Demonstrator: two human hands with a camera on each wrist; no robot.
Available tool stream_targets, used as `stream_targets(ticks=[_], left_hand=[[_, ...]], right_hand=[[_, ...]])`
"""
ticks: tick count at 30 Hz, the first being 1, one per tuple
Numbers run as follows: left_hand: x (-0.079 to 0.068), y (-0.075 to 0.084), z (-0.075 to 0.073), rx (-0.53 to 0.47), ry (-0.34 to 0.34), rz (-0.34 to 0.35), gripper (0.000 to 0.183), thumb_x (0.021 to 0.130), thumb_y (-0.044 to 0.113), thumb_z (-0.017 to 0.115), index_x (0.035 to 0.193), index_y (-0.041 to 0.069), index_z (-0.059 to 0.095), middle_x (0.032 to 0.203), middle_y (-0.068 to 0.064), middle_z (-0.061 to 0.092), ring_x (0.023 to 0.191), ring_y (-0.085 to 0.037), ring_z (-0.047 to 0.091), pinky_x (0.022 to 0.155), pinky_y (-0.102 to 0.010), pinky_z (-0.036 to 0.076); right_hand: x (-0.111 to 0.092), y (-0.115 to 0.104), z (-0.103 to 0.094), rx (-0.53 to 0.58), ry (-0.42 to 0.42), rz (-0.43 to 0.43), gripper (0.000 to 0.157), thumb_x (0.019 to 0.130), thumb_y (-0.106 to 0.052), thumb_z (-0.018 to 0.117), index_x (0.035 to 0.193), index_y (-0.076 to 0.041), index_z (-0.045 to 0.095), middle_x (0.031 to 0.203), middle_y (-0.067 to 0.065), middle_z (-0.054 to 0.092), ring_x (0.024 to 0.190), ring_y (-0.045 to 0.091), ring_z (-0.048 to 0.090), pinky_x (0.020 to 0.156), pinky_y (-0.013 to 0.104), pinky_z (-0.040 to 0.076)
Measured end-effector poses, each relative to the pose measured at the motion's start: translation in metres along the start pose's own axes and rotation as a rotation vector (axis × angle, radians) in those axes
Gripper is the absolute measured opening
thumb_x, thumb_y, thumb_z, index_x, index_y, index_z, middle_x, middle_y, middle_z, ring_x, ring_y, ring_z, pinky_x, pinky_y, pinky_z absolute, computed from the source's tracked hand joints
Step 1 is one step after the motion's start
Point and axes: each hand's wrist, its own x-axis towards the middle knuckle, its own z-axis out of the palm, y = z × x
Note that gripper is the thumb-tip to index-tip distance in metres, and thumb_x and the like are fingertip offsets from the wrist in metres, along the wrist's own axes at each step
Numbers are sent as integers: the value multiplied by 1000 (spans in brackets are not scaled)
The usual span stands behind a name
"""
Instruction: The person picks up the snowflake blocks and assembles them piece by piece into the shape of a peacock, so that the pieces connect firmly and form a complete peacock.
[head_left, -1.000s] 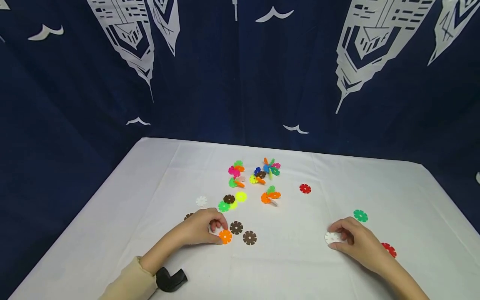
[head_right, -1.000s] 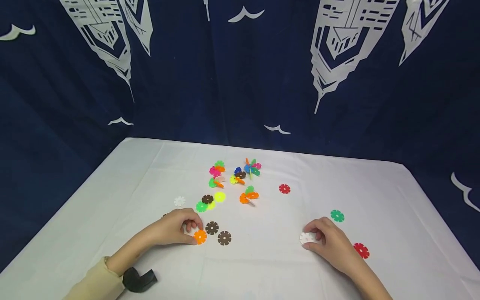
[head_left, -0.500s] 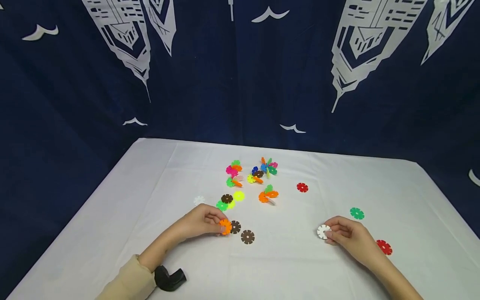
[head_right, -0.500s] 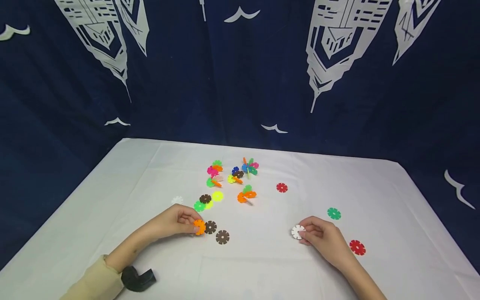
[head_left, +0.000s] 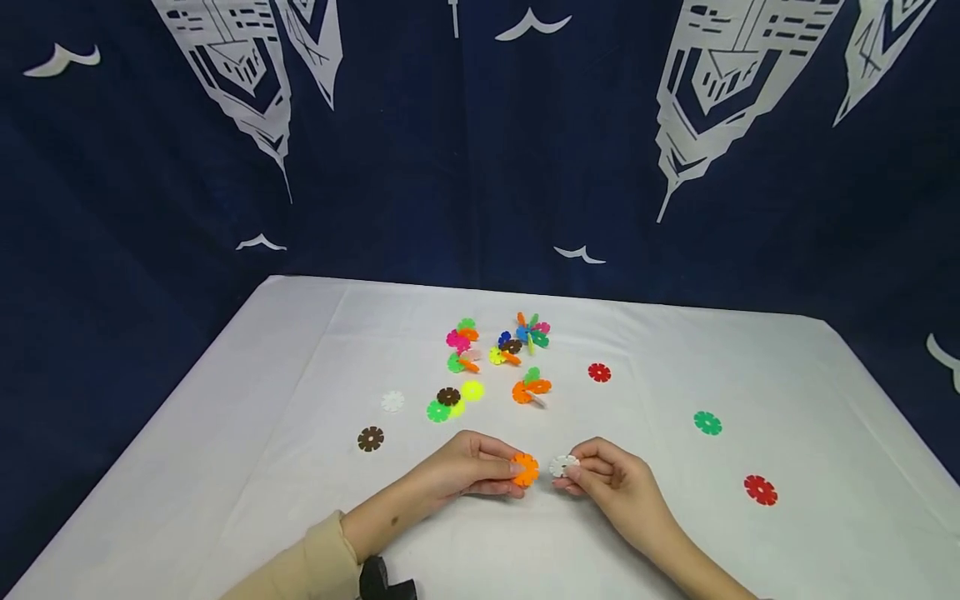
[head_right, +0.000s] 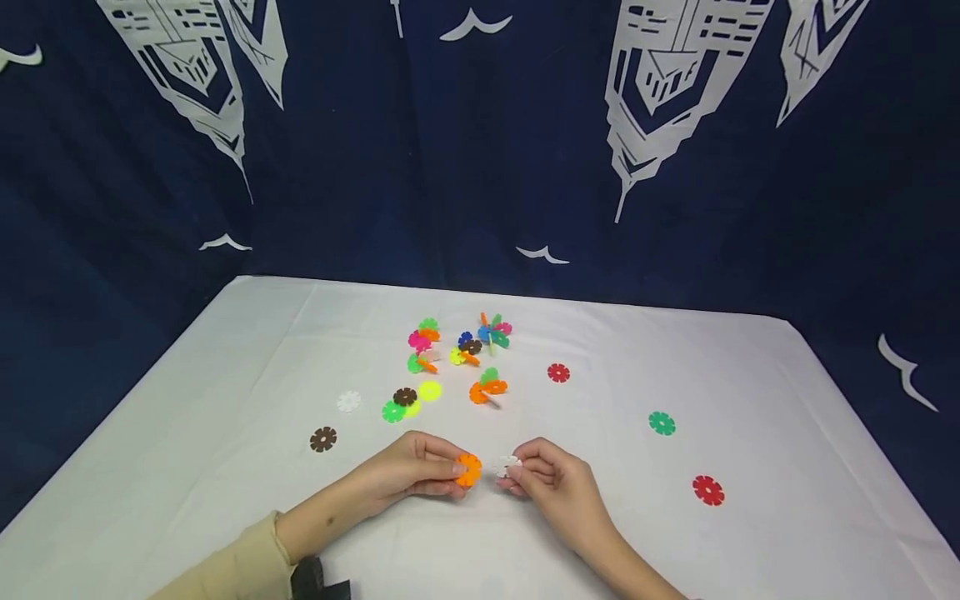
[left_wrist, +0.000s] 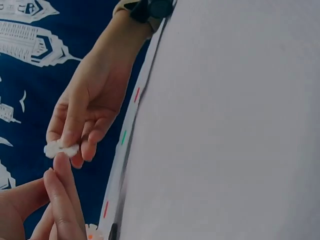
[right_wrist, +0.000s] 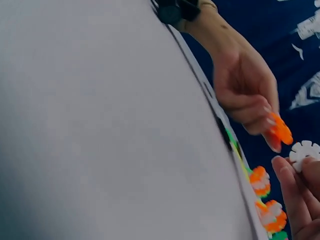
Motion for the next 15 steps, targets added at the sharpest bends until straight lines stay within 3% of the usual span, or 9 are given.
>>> stream_targets(ticks=[5, 15], left_hand=[[-2, -7, 2, -33, 23, -5, 22, 88, 1, 62, 108, -10, 63, 92, -21, 67, 76, -24, 68, 72, -27, 54], [-3, -7, 3, -44, 37, -2, 21, 87, 0, 61, 105, -11, 64, 91, -19, 67, 71, -21, 68, 68, -24, 55]], right_hand=[[-3, 5, 15, -8, -1, -87, 10, 87, 6, 60, 96, 7, 54, 84, 14, 68, 78, 27, 68, 65, 38, 55], [-5, 8, 18, -110, 24, -138, 8, 87, 6, 61, 95, 4, 62, 82, 10, 69, 74, 23, 68, 60, 35, 56]])
